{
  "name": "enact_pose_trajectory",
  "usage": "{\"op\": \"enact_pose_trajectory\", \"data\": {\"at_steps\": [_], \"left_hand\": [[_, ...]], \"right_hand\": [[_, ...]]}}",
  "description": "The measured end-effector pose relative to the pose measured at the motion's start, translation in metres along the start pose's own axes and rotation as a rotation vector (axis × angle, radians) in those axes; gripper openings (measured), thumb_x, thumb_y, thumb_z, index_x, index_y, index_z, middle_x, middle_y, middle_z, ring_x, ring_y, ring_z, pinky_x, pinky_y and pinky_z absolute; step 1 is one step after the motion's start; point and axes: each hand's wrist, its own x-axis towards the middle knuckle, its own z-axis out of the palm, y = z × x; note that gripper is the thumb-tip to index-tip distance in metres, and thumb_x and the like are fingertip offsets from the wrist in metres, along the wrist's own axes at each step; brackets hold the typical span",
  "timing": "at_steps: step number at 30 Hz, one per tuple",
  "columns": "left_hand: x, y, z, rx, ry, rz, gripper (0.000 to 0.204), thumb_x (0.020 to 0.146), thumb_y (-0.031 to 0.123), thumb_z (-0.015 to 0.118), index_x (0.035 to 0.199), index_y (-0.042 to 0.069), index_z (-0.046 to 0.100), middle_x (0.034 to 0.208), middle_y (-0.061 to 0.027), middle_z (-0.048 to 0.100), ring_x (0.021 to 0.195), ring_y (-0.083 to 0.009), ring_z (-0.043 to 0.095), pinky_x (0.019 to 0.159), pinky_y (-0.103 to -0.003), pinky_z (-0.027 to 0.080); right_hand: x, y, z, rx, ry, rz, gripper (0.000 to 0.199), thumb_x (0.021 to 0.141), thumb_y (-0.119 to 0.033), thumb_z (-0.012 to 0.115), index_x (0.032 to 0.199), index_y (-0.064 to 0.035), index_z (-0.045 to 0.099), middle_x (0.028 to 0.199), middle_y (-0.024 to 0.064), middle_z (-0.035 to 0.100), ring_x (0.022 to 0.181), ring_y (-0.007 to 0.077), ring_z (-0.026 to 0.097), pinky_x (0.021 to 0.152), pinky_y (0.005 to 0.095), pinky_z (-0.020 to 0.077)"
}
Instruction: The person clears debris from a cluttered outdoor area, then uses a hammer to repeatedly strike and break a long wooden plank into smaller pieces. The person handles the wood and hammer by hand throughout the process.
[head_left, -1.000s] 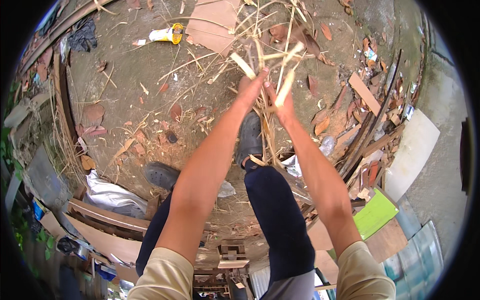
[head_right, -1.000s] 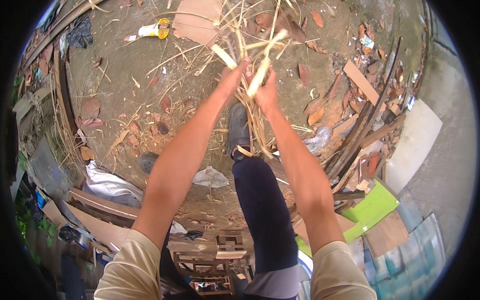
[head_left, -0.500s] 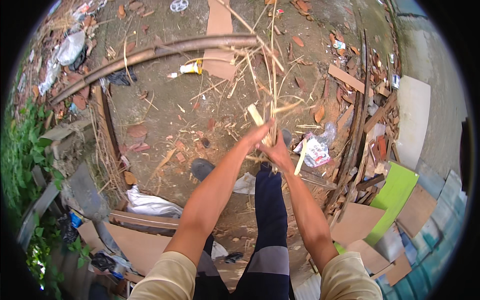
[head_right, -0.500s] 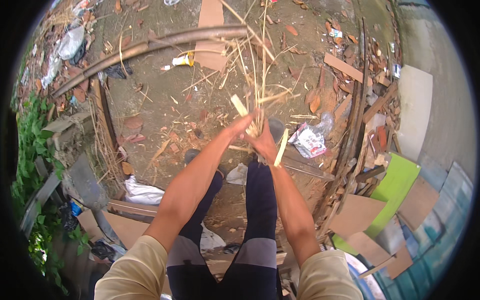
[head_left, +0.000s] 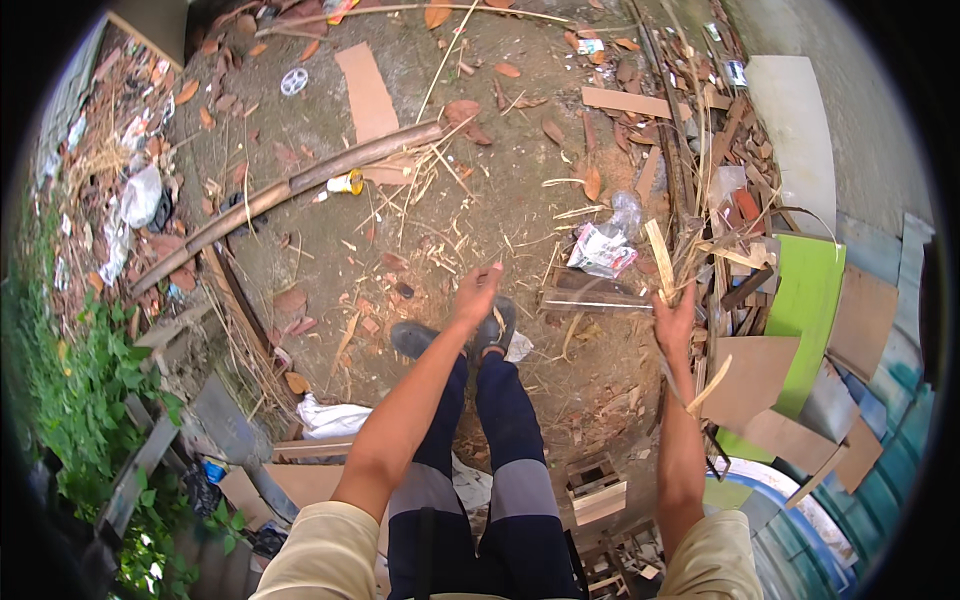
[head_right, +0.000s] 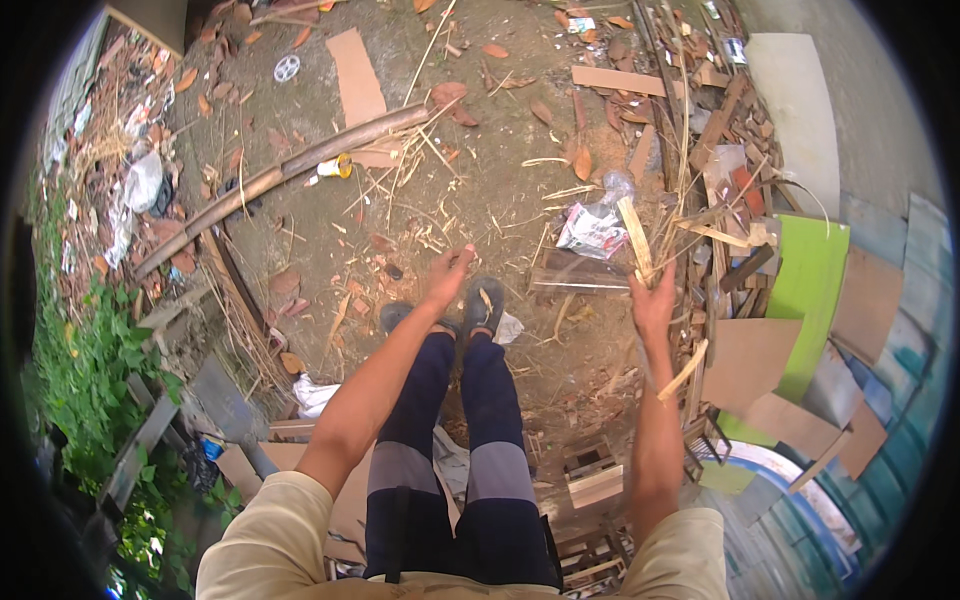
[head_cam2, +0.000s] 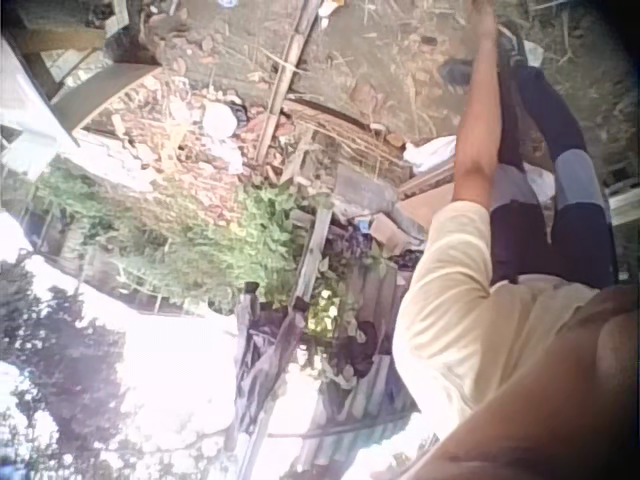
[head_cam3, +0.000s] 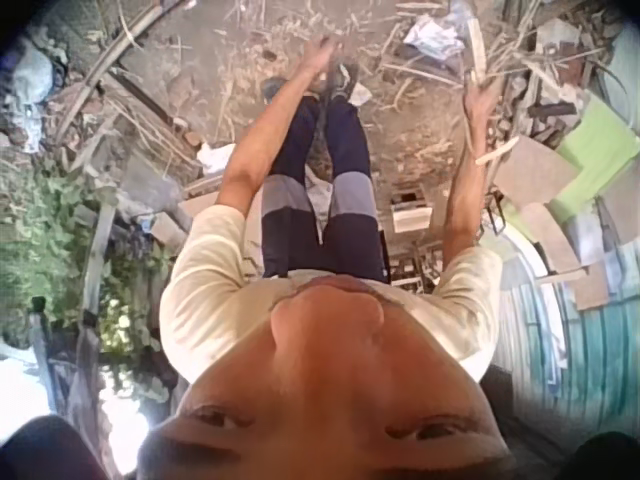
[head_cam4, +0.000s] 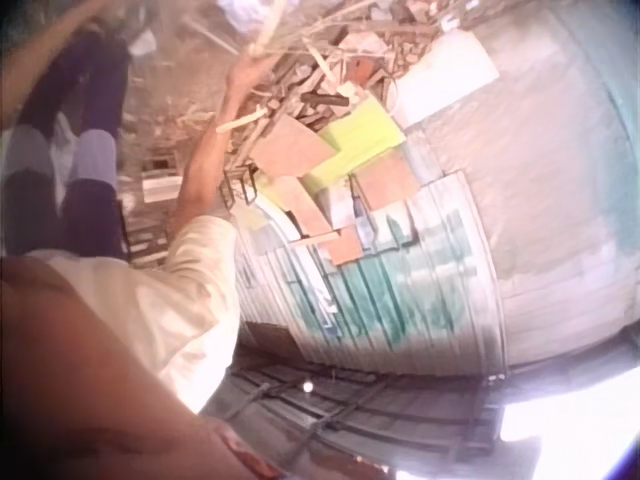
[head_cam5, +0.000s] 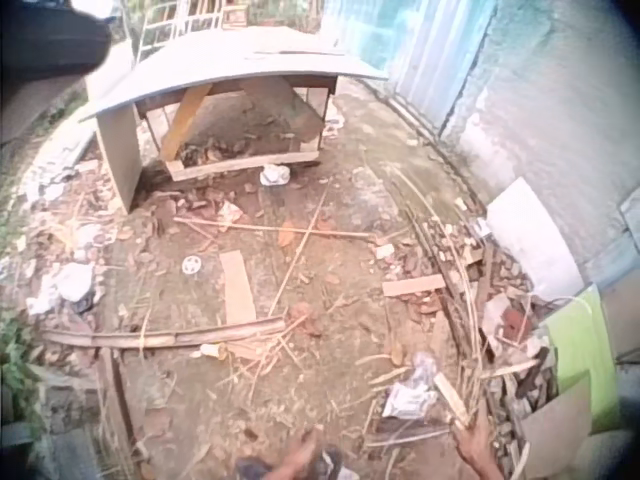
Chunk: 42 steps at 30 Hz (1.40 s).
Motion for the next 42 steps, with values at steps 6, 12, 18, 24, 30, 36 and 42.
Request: {"op": "enact_pose_trajectory", "data": {"at_steps": [6, 12, 18, 24, 30, 36, 42], "left_hand": [[0.053, 0.004, -0.035, 0.241, -0.046, -0.171, 0.054, 0.090, 0.050, 0.062, 0.113, 0.002, 0.069, 0.106, -0.0192, 0.072, 0.105, -0.0309, 0.067, 0.091, -0.039, 0.049], [0.088, 0.048, -0.066, 0.536, 0.070, -0.134, 0.056, 0.090, 0.048, 0.063, 0.116, -0.001, 0.067, 0.111, -0.0206, 0.070, 0.107, -0.0321, 0.065, 0.094, -0.040, 0.049], [0.194, 0.105, -0.084, 0.409, 0.221, -0.228, 0.055, 0.090, 0.047, 0.059, 0.120, 0.001, 0.065, 0.117, -0.0218, 0.068, 0.111, -0.0365, 0.065, 0.094, -0.043, 0.048], [0.348, 0.091, -0.079, 0.115, 0.614, -0.354, 0.044, 0.090, 0.039, 0.064, 0.109, -0.001, 0.066, 0.100, -0.0199, 0.072, 0.098, -0.0349, 0.068, 0.085, -0.042, 0.051], [0.402, 0.096, -0.012, -0.118, 0.657, -0.217, 0.041, 0.093, 0.032, 0.064, 0.115, -0.002, 0.064, 0.103, -0.0189, 0.070, 0.092, -0.0339, 0.068, 0.084, -0.043, 0.052], [0.424, 0.102, 0.017, -0.099, 0.756, -0.187, 0.038, 0.095, 0.032, 0.062, 0.116, 0.000, 0.064, 0.111, -0.0213, 0.067, 0.104, -0.0364, 0.064, 0.089, -0.044, 0.051], [0.427, 0.100, 0.019, -0.096, 0.748, -0.303, 0.042, 0.095, 0.033, 0.064, 0.117, -0.002, 0.063, 0.112, -0.0226, 0.067, 0.104, -0.0356, 0.065, 0.091, -0.043, 0.050]], "right_hand": [[0.031, -0.033, 0.013, -0.063, -0.132, -0.099, 0.092, 0.078, -0.009, 0.075, 0.156, -0.0122, 0.026, 0.125, 0.0245, 0.063, 0.109, 0.0320, 0.066, 0.089, 0.0409, 0.0536], [0.142, -0.113, 0.072, -0.406, -0.302, -0.386, 0.097, 0.073, -0.007, 0.074, 0.156, -0.0190, 0.024, 0.102, 0.0239, 0.068, 0.088, 0.0417, 0.067, 0.077, 0.0468, 0.0544], [0.346, -0.195, 0.190, -0.546, -0.369, -1.028, 0.079, 0.078, -0.003, 0.058, 0.152, -0.0079, 0.031, 0.092, 0.0156, 0.070, 0.073, 0.0310, 0.069, 0.069, 0.0484, 0.0521], [0.547, -0.252, 0.390, -0.759, -0.485, -1.433, 0.064, 0.082, -0.009, 0.058, 0.144, -0.0065, 0.040, 0.088, 0.0117, 0.070, 0.083, 0.0270, 0.067, 0.079, 0.0451, 0.0488], [0.671, -0.279, 0.503, -0.999, -0.565, -1.281, 0.045, 0.092, -0.010, 0.050, 0.136, -0.0129, 0.049, 0.122, 0.0153, 0.063, 0.111, 0.0304, 0.060, 0.097, 0.0460, 0.0466], [0.743, -0.321, 0.571, -0.998, -0.408, -1.383, 0.047, 0.091, -0.009, 0.052, 0.136, -0.0124, 0.044, 0.163, 0.0180, 0.019, 0.150, 0.0382, 0.020, 0.120, 0.0535, 0.0188], [0.732, -0.311, 0.555, -1.179, -0.742, -1.256, 0.070, 0.083, -0.010, 0.063, 0.143, -0.0003, 0.030, 0.125, 0.0264, 0.058, 0.127, 0.0381, 0.051, 0.113, 0.0499, 0.0312]]}}
